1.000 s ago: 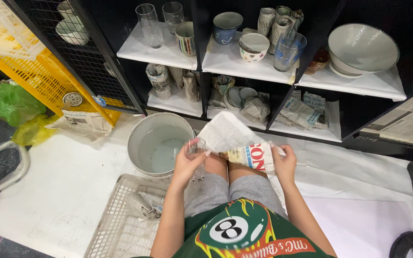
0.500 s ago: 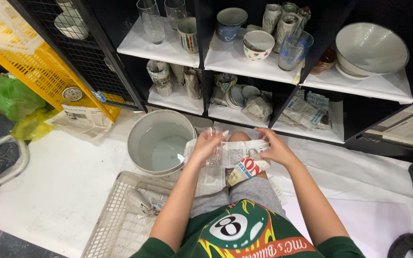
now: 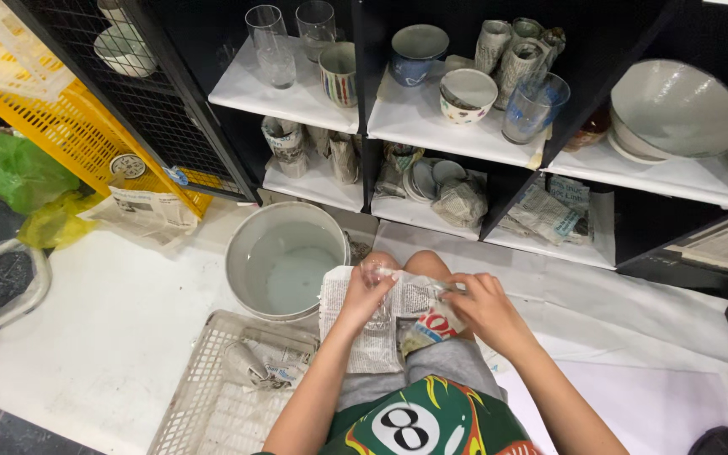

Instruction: The person washes a glass and a bowl in a bucket of water, then dries them with a cloth and wraps them in newspaper. The person repeats this process with a mug, washing and drying each item individually before wrapping it.

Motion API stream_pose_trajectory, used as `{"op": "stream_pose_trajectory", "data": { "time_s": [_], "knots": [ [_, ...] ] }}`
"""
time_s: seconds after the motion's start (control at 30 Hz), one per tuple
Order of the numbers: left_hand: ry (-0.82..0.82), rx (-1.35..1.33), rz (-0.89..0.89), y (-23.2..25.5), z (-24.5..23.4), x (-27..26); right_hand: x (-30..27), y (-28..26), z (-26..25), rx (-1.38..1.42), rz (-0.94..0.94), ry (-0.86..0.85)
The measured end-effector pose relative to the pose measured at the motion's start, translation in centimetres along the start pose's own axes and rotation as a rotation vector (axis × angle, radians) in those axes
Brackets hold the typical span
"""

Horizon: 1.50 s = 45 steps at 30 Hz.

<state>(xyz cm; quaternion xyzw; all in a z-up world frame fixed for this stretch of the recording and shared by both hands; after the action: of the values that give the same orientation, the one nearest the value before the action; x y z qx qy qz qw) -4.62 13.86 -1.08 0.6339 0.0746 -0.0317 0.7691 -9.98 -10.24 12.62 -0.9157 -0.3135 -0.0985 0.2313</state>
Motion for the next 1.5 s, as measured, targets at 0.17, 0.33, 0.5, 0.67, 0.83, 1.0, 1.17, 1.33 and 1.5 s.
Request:
{"op": "stream_pose_trajectory", "data": {
  "time_s": [0.17, 0.33, 0.5, 0.67, 0.83, 1.0, 1.17, 1.33, 1.5],
  "knots": [
    [0.124, 0.052, -0.087, 0.0, 0.1, 0.5, 0.4, -1.4, -0.1, -0.068, -0.266, 0.065],
    [0.236, -0.065, -0.039, -0.4, 0.1, 2.4, 0.6, -0.4, 1.2, 0.54, 0.11, -0.415],
    [0.305, -0.107, -0.201, -0.7, -0.9, 2.6, 0.4, 0.7, 2.5, 0.719, 0.306, -0.74],
    [0.256, -0.158, -0.196, 0.3, -0.7, 2.3, 2.5, 0.6, 4.2, 0.231, 0.239, -0.506],
    [0.055, -0.134, -0.207, 0.0, 0.1, 1.9, 4.1, 0.1, 7.6, 0.567, 0.454, -0.46],
    [-0.087, -0.142, -0.176, -0.5, 1.4, 1.1, 3.9, 0.8, 11.8, 0.977, 0.581, -0.278],
    [-0.158, 0.131, -0.102, 1.2, 0.9, 1.3, 3.1, 1.9, 13.1, 1.147, 0.631, -0.238],
    [-0.212, 0.536, -0.034, 3.0, -0.7, 2.9, 2.6, 2.6, 10.2, 1.006, 0.684, -0.315],
    [-0.371, 0.976, 0.14, 3.7, 1.3, 4.8, 2.2, 2.3, 7.4, 0.928, 0.644, -0.379]
  ]
}}
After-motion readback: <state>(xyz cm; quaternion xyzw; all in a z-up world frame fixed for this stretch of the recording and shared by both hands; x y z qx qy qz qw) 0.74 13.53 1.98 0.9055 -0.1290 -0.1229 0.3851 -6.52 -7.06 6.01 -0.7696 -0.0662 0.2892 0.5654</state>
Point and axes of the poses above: each hand's wrist, its own x-axis towards the middle knuckle, its own z-axis out of the palm, y = z × x, the point moved 3 cm from there along x, towards the middle knuckle, and after that the axes turned 3 degrees about y, right-handed, at the moved point
